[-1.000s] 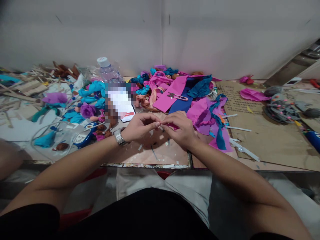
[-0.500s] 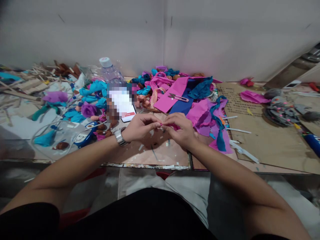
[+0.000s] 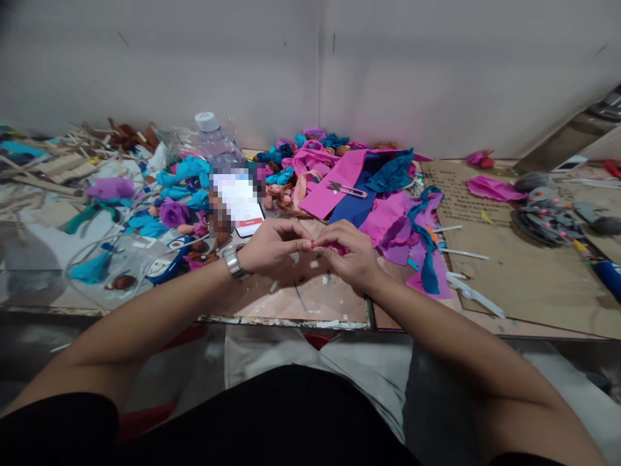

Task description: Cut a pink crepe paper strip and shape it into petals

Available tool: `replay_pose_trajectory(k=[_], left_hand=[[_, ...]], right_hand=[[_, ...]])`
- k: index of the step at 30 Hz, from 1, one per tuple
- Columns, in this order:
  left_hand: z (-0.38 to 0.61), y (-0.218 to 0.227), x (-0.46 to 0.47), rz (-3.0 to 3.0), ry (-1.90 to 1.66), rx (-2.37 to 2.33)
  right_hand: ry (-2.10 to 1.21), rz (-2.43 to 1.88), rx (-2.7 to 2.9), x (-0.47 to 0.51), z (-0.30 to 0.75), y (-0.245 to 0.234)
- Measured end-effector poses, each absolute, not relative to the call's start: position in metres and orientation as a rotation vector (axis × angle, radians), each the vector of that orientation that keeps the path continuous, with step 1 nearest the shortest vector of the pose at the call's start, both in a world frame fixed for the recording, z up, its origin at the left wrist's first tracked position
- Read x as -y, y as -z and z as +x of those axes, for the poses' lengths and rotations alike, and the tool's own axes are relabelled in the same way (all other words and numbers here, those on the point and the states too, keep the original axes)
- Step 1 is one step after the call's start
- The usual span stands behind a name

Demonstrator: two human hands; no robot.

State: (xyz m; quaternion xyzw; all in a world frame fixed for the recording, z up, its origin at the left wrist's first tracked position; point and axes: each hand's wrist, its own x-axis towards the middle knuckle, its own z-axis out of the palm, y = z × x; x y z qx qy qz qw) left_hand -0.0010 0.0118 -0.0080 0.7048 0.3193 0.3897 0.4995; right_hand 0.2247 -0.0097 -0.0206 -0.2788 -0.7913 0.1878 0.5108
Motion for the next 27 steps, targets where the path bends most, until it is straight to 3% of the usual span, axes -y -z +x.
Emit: replay_pose_trajectory(k=[14,27], left_hand=[[-0.0062,0.0112,-0.0196,1.641,-0.778,-0.768],[-0.0023,0.0175,-0.0177,1.546,-0.911,-0.804]], right_hand=[[-0.744,-0.722,1.842,0.0084,0.2261,0.0286],[-0.732,-0.775,1.873,0.0060,0.2252,0.0279]])
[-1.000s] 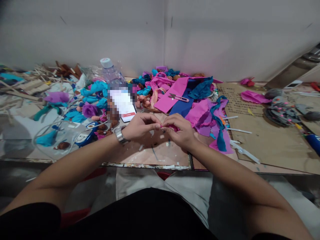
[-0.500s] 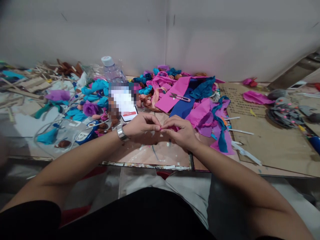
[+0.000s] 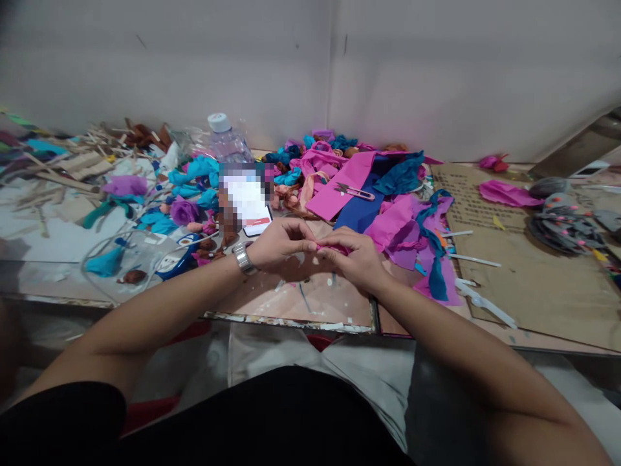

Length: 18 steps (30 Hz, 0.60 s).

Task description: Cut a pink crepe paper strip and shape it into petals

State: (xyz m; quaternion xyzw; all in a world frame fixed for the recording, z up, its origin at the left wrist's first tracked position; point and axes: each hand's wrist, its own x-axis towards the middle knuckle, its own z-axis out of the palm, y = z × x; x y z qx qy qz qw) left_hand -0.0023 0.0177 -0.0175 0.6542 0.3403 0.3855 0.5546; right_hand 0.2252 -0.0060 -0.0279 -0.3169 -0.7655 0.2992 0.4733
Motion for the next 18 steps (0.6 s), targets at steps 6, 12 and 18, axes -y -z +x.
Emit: replay_pose_trajectory(k=[6,12,18], left_hand=[[0.002,0.014,-0.010,1.665,-1.040,-0.896],[0.004,0.008,-0.003,1.812,-1.035,-0.842],[0.003,0.010,-0.004,1.846,-1.031,-0.891]], right_hand=[[-0.560,-0.746,1.937,0.008,0.226,0.023],[-0.357,-0.703,1.967,0.006,0.226,0.017],[-0.196,-0.688,1.982,0.006,0.227,0.016]])
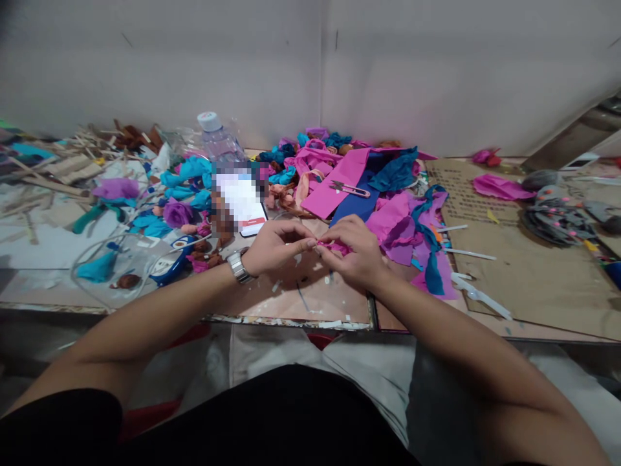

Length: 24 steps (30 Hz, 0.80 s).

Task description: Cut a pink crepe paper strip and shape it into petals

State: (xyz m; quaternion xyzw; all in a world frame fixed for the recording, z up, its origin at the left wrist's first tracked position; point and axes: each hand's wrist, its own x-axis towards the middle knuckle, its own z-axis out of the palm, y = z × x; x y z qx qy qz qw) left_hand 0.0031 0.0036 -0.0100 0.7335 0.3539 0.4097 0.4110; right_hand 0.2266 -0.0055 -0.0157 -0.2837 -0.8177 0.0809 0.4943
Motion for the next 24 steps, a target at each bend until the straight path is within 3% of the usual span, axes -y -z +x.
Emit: replay_pose_trajectory(k=[24], left_hand=[[0.0037,0.0087,-0.0007,1.835,-0.931,-0.911]], right_hand=[[-0.118,-0.637,2.017,0.0000,0.2316,0.0238]])
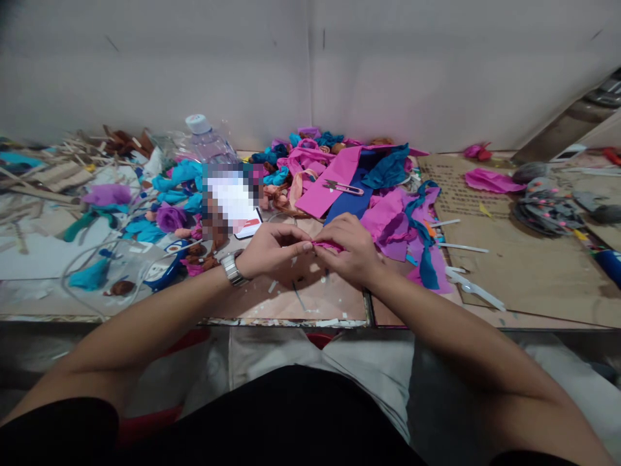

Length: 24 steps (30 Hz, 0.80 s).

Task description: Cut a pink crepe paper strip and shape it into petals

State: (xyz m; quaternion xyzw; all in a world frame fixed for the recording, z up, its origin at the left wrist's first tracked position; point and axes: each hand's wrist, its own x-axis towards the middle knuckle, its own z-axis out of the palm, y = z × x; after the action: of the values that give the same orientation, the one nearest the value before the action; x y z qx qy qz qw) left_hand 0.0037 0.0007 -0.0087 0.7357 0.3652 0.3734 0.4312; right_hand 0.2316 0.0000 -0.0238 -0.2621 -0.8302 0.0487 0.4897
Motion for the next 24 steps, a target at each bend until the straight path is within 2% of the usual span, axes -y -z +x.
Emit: replay_pose_trajectory(k=[17,24], left_hand=[[0.0018,0.0077,-0.0024,1.908,-0.944,-0.868],[0.0019,0.0064,0.0004,2.193,-1.067,-0.792]], right_hand=[[-0.114,-0.639,2.011,0.0018,0.2312,0.0197],[-0.234,-0.684,1.992,0.0072,0.2297,0.0157]])
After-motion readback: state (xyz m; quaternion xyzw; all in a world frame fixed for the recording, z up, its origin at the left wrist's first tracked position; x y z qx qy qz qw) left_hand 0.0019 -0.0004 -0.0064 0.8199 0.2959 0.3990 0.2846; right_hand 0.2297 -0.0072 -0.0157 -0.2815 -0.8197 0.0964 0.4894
